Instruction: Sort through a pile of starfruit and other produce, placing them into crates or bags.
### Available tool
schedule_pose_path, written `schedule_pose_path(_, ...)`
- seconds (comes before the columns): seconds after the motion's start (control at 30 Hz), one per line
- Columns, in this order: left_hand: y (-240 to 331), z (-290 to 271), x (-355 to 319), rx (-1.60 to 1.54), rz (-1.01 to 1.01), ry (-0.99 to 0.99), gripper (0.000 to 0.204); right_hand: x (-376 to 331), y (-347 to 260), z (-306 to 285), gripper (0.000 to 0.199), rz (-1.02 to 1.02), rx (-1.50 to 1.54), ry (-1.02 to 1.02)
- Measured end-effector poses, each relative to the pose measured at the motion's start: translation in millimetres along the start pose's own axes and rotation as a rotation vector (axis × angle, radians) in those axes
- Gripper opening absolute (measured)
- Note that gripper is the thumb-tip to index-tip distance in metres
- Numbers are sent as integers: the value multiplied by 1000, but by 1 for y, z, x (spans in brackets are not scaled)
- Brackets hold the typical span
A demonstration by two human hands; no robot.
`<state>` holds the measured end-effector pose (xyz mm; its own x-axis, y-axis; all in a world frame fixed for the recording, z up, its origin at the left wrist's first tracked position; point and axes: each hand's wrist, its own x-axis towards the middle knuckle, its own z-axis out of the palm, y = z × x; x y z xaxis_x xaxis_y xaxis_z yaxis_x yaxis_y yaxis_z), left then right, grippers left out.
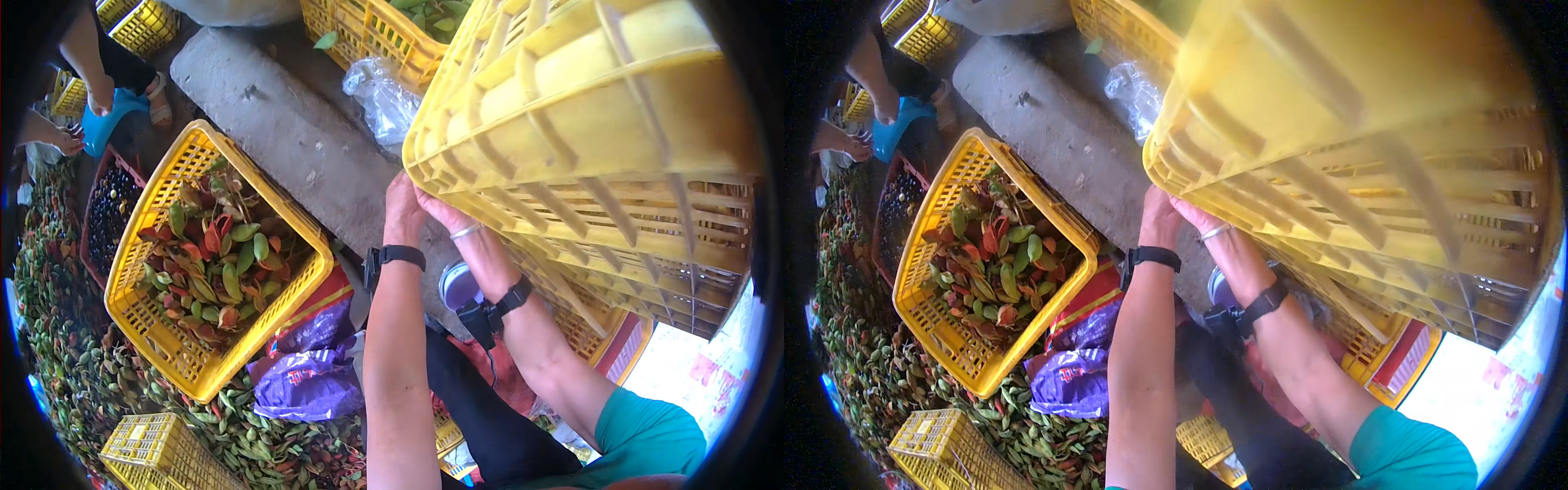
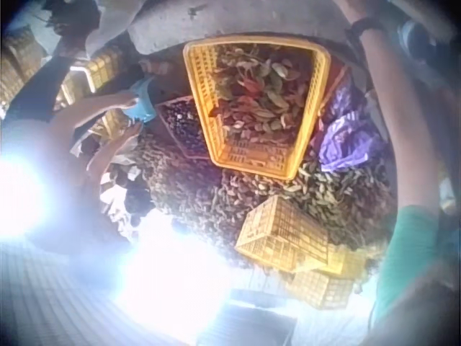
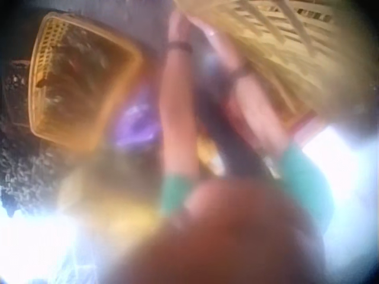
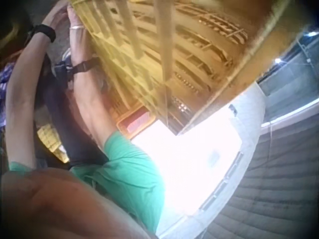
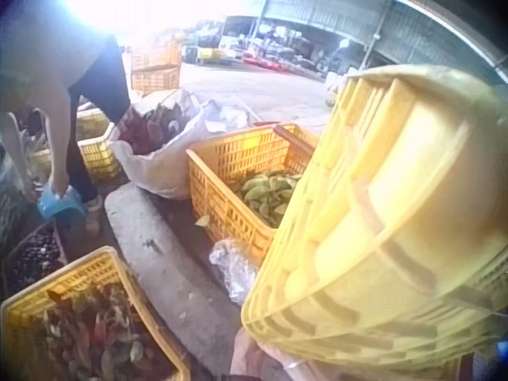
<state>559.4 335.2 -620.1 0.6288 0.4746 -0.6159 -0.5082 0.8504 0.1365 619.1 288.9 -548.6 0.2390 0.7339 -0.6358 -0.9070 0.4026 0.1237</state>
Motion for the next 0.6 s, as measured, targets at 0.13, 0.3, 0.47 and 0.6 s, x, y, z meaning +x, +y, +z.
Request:
schedule_pose_path(0.13, 4, -5, 2, -132, -31, 216, 45, 0, 7, 3, 35, 158, 76, -101)
schedule_pose_path(0.3, 13, -18, 27, -201, -52, 169, 40, -13, 29, 20, 33, 148, 58, -174)
schedule_pose_path(0.47, 15, -26, 42, 365, 47, 313, 25, -5, 21, 26, 32, -312, -169, 216)
schedule_pose_path(0.6, 24, -26, 25, 994, 241, 345, 27, 19, 9, 2, 32, -362, -265, 266)
